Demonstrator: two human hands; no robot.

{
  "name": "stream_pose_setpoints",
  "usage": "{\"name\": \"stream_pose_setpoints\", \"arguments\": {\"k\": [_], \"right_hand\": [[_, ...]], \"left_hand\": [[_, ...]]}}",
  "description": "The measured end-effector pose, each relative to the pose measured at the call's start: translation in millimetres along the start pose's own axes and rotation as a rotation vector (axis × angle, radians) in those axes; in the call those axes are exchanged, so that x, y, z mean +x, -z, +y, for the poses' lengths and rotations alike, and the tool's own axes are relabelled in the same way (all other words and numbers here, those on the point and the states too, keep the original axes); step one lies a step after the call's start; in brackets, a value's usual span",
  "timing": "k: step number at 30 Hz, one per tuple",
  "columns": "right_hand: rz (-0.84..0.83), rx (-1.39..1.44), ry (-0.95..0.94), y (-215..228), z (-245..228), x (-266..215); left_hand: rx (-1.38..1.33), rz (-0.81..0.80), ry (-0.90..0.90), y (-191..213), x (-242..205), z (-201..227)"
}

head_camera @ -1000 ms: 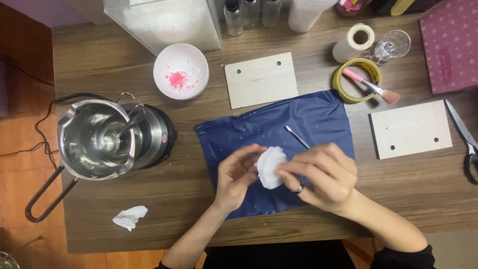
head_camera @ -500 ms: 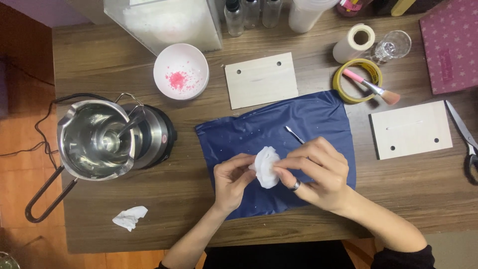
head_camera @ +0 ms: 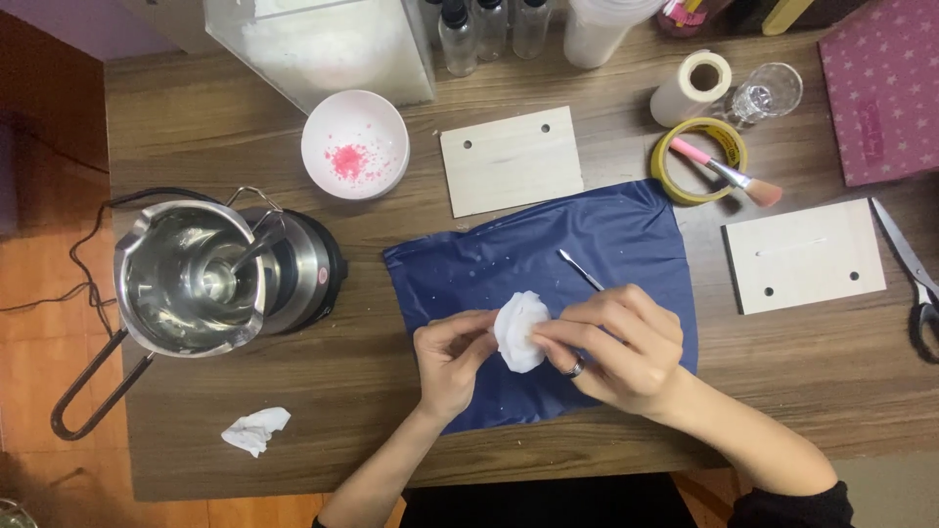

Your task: Creating a decorative wax flower by layering individual petals and using liquid wax to bond them together.

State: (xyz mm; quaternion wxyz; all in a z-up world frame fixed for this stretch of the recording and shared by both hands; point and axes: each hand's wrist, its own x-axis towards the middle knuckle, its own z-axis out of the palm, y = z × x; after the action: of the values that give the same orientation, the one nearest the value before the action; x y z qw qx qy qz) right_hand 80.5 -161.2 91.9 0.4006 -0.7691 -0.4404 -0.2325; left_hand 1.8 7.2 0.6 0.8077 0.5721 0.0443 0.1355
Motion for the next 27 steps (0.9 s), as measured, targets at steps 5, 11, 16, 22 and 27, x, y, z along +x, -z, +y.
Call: {"name": "stream_pose_setpoints", "arguments": {"k": [5, 11, 16, 22, 27], "right_hand": [[-0.02, -0.088, 0.147, 4, 5, 3], [-0.047, -0.154, 0.278, 6, 1, 0], [-0.064, -0.191, 0.341, 8, 1, 1], [-0.124, -0.216, 0.332, 15, -2, 2], [-0.128, -0.188, 0.295, 14, -9, 6]], "left_hand": [[-0.419, -0.034, 0.139, -11, 6, 10], [-0.534, -0.106, 0.169, -6, 4, 1], [-0.521, -0.07, 0.207, 4, 5, -23], [-0.574, -0.109, 0.283, -5, 6, -18], [-0.509, -0.097, 0.284, -5, 4, -24]]}}
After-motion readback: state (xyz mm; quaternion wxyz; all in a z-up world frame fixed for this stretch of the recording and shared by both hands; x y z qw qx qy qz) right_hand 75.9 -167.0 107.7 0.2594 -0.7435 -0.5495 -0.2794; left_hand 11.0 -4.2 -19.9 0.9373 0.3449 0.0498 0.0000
